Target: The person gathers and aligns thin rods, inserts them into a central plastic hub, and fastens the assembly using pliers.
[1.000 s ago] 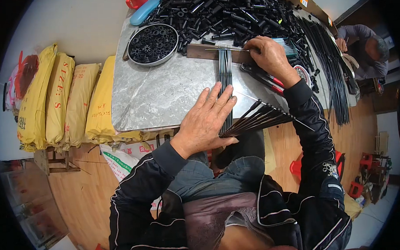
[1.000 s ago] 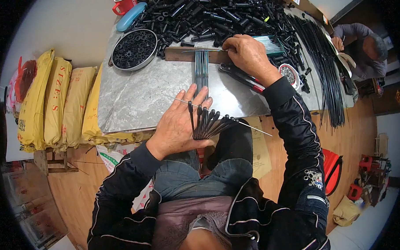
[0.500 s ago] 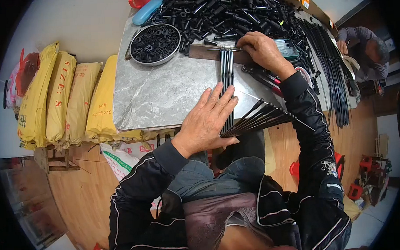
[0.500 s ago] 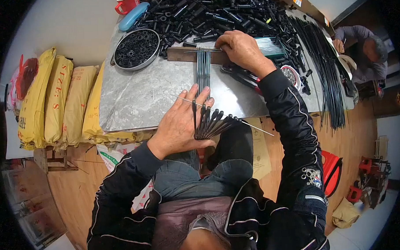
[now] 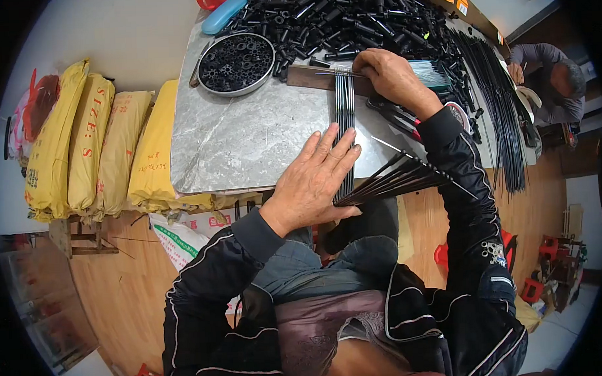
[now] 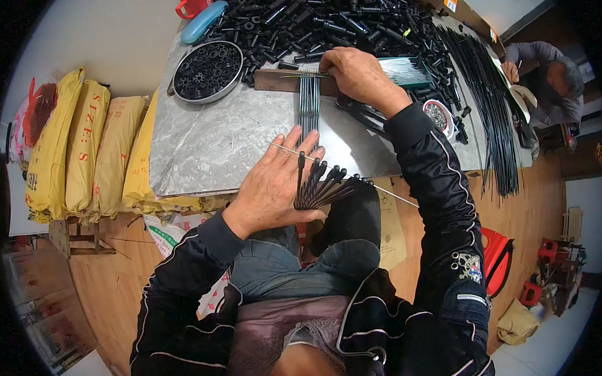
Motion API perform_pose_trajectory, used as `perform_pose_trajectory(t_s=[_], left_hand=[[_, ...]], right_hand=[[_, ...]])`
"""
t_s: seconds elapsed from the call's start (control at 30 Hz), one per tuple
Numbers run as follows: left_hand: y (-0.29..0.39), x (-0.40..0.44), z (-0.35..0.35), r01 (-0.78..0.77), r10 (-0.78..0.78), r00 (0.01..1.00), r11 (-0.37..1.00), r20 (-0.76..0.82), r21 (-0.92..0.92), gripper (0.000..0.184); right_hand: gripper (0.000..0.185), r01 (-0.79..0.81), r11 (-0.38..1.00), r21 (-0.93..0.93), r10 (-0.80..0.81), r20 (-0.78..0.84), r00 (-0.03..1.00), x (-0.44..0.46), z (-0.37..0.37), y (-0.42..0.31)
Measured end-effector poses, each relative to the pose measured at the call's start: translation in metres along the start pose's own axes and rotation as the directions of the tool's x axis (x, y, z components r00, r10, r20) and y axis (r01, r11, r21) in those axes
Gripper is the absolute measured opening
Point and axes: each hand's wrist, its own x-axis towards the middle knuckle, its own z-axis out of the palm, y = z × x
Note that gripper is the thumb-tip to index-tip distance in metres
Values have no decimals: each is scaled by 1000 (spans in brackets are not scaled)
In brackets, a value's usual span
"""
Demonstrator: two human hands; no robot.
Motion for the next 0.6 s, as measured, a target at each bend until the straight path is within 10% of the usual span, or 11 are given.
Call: perform_pose_trajectory(t_s=[0.23, 0.37, 0.43, 0.6], left_hand=[[0, 0, 2, 2, -2, 1000, 1000, -8, -4, 92], [-1, -1, 1, -7, 7, 1000, 1000, -17, 2, 93], [-1, -1, 2, -24, 24, 999, 1000, -21, -2, 93], [2, 2, 0, -29, 29, 1000, 1000, -4, -10, 89]], right_hand=[[27, -74, 928, 364, 136, -146, 980, 7, 16, -11], [37, 88, 996, -31, -93, -374, 923, -11, 8, -23], [41, 336, 919, -205, -372, -174, 912, -31, 6, -39], [41, 448, 837, -313, -469, 11, 883, -58, 22, -58]])
